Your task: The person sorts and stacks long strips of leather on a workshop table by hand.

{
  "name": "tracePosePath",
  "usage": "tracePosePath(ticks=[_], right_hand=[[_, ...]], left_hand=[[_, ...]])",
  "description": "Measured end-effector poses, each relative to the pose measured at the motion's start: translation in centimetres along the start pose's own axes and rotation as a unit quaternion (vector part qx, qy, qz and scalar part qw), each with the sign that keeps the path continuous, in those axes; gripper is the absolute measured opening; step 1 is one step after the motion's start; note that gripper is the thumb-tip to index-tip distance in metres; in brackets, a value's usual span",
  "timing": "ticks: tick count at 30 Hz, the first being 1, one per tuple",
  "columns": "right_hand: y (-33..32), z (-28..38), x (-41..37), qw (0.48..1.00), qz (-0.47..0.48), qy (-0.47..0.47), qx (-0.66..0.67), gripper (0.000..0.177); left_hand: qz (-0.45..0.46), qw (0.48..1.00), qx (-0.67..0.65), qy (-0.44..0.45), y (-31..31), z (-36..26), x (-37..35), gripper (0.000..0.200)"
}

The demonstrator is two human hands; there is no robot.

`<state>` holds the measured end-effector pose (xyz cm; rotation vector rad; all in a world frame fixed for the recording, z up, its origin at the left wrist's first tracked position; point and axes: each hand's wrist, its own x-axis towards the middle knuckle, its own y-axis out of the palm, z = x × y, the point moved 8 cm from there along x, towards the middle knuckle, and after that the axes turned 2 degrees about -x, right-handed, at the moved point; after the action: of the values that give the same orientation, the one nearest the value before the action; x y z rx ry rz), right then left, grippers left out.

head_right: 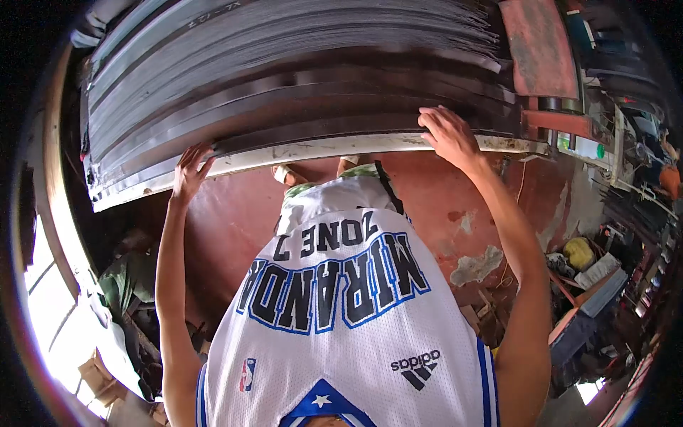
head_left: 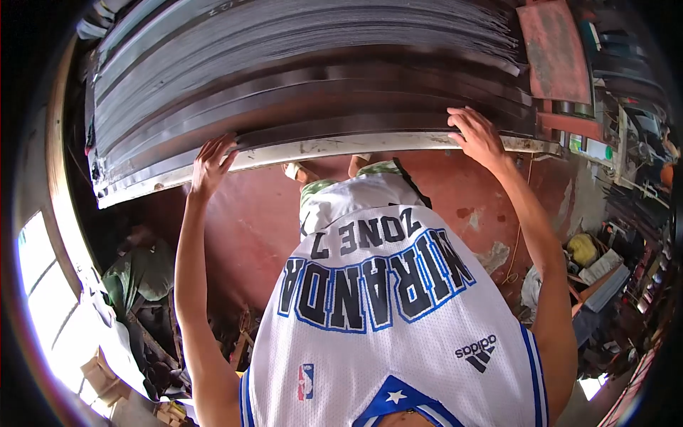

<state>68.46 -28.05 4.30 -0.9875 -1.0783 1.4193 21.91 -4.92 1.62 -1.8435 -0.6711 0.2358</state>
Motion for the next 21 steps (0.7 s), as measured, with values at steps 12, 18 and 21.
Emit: tracePosePath(ticks=[12, 18, 21], right_hand=[[0.0, -0.7, -0.3, 1.000, -0.015, -0.012, 0.025, 0.015], [1.9, -1.0, -1.9, 0.999, -0.033, -0.018, 0.035, 0.019], [3.3, -0.4, -2.4, 0.999, -0.021, 0.014, 0.032, 0.021]], left_hand=[[0.006, 1.000, 0.010, 0.013, 0.6, -0.9, 0.2, 0.030], [0.068, 0.994, 0.072, -0.056, 4.2, 1.9, -3.1, 0.032], [0.034, 0.993, 0.105, -0.029, 4.3, 1.1, -3.8, 0.040]])
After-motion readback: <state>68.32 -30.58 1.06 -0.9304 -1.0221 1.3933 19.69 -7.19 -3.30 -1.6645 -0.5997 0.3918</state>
